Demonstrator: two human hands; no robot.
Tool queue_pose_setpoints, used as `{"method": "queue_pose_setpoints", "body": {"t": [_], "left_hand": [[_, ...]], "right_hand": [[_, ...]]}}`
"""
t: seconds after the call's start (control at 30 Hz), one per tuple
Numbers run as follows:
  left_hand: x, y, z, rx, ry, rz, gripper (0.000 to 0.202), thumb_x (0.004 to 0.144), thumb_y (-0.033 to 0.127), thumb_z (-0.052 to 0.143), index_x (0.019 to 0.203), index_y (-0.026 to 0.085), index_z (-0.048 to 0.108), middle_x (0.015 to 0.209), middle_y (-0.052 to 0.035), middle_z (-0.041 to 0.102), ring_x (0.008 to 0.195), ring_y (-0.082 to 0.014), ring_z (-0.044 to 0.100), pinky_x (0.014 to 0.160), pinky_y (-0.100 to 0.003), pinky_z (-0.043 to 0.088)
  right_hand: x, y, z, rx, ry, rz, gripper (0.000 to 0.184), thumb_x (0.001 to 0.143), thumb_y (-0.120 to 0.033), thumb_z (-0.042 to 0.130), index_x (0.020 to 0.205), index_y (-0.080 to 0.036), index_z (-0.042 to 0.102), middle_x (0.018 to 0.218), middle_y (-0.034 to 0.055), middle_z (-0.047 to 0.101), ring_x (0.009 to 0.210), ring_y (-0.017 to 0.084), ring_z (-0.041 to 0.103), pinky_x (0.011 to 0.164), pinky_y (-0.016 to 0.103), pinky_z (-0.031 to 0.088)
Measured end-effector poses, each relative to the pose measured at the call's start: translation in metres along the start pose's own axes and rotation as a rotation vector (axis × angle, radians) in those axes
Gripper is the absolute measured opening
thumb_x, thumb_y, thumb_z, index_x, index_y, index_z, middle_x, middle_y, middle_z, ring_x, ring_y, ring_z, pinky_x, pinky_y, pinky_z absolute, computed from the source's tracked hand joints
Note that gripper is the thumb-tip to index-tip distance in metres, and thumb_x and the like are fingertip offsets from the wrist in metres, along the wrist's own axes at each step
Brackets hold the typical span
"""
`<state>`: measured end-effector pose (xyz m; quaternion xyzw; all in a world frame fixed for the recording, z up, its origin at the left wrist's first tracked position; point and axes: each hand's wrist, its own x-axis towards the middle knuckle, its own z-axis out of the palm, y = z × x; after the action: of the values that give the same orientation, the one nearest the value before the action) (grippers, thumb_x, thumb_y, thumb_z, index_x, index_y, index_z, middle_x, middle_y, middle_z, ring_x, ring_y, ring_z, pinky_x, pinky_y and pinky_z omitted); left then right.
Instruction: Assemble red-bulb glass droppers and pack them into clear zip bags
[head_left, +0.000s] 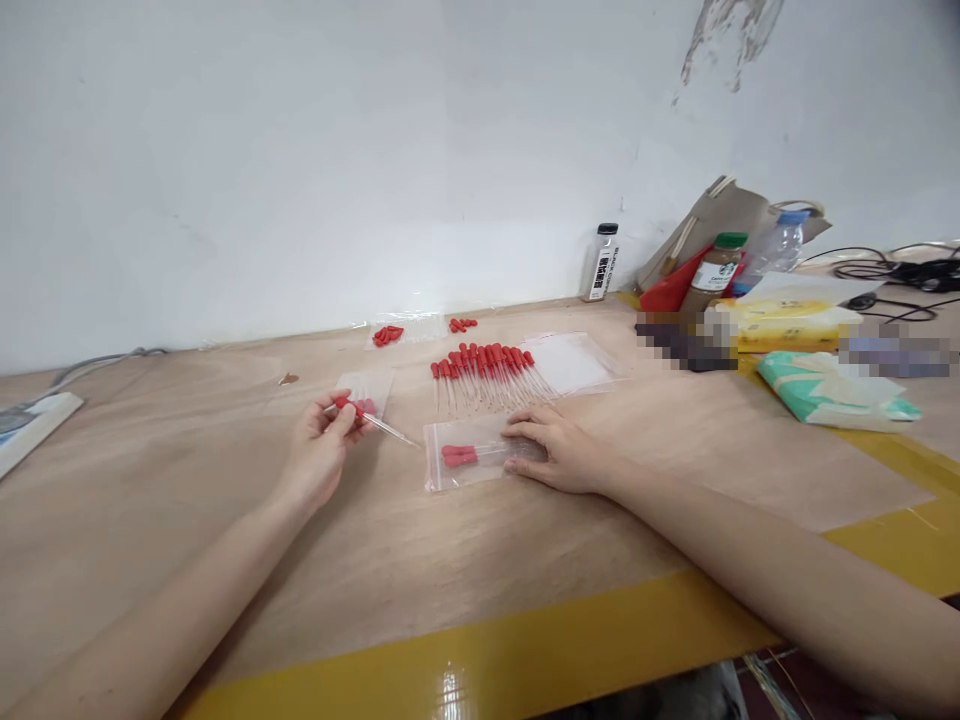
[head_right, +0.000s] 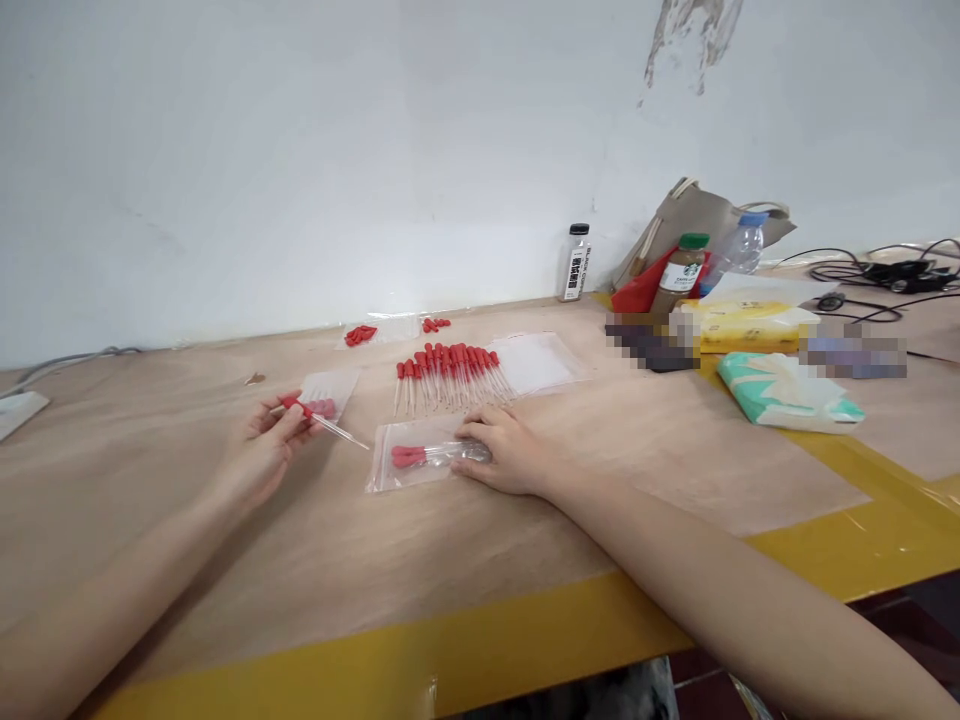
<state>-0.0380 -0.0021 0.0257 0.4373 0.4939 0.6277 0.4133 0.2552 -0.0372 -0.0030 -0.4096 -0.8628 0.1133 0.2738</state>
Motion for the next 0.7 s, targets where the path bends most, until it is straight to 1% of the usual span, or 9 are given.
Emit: {"method": "queue_pose_setpoints", "body": {"t": [0.1,0.3,0.37,0.47,0.57,0.63,0.7], "left_hand": [[-0.009,-0.006,0.001,-0.019,0.006,-0.032,0.012,0.075,0.011,0.054,0.085,0.016,0.054,0.083,-0.0017,0.059,0.070,-0.0090,0.058,0.066,-0.022,0.051],[-0.012,-0.013,0.012,-0.054,0.026,-0.037,0.009,0.073,0.012,0.056,0.080,0.016,0.054,0.082,0.0003,0.056,0.070,-0.0077,0.056,0.074,-0.026,0.051],[-0.014,-0.015,0.015,-0.066,0.000,-0.036,0.011,0.070,0.014,0.060,0.080,0.016,0.053,0.080,0.0014,0.055,0.071,-0.0076,0.055,0.077,-0.029,0.051],[-0.018,-0.017,0.017,-0.027,-0.085,-0.066,0.022,0.064,0.018,0.067,0.080,0.016,0.053,0.075,0.0026,0.055,0.071,-0.0090,0.058,0.077,-0.028,0.050],[-0.022,-0.017,0.019,0.163,-0.197,-0.095,0.030,0.058,0.024,0.072,0.081,0.016,0.054,0.072,0.0014,0.060,0.064,-0.0104,0.059,0.067,-0.025,0.048],[-0.025,-0.015,0.020,0.337,-0.299,-0.058,0.030,0.057,0.028,0.073,0.078,0.017,0.056,0.068,0.0002,0.063,0.060,-0.0110,0.058,0.062,-0.024,0.046],[-0.026,-0.015,0.022,0.453,-0.392,0.003,0.026,0.058,0.031,0.073,0.074,0.016,0.059,0.066,-0.0010,0.064,0.059,-0.0119,0.058,0.060,-0.024,0.045]], "right_hand": [[0.000,0.000,0.000,0.004,0.006,-0.009,0.039,0.077,-0.042,0.055,0.109,-0.019,0.058,0.109,0.0099,0.053,0.105,0.020,0.048,0.095,0.038,0.038],[0.000,0.000,0.000,0.022,-0.002,-0.004,0.038,0.077,-0.042,0.055,0.108,-0.019,0.058,0.110,0.0102,0.053,0.105,0.021,0.049,0.094,0.039,0.038],[0.000,0.000,-0.001,0.024,-0.005,-0.002,0.038,0.077,-0.042,0.055,0.108,-0.020,0.058,0.110,0.0101,0.053,0.105,0.021,0.049,0.093,0.040,0.038],[0.001,-0.001,-0.001,0.030,-0.001,-0.003,0.038,0.077,-0.041,0.055,0.108,-0.019,0.056,0.109,0.0099,0.053,0.105,0.021,0.048,0.092,0.039,0.039],[0.001,-0.001,-0.001,0.038,0.000,-0.005,0.039,0.077,-0.040,0.056,0.109,-0.018,0.055,0.110,0.0099,0.054,0.104,0.021,0.049,0.090,0.038,0.040],[0.001,-0.001,-0.002,0.044,-0.001,0.000,0.040,0.076,-0.040,0.056,0.109,-0.018,0.054,0.109,0.0100,0.054,0.104,0.021,0.049,0.090,0.038,0.040],[0.001,-0.001,-0.002,0.051,0.000,0.004,0.040,0.076,-0.041,0.057,0.110,-0.019,0.054,0.109,0.0101,0.054,0.104,0.022,0.049,0.090,0.039,0.040]]}}
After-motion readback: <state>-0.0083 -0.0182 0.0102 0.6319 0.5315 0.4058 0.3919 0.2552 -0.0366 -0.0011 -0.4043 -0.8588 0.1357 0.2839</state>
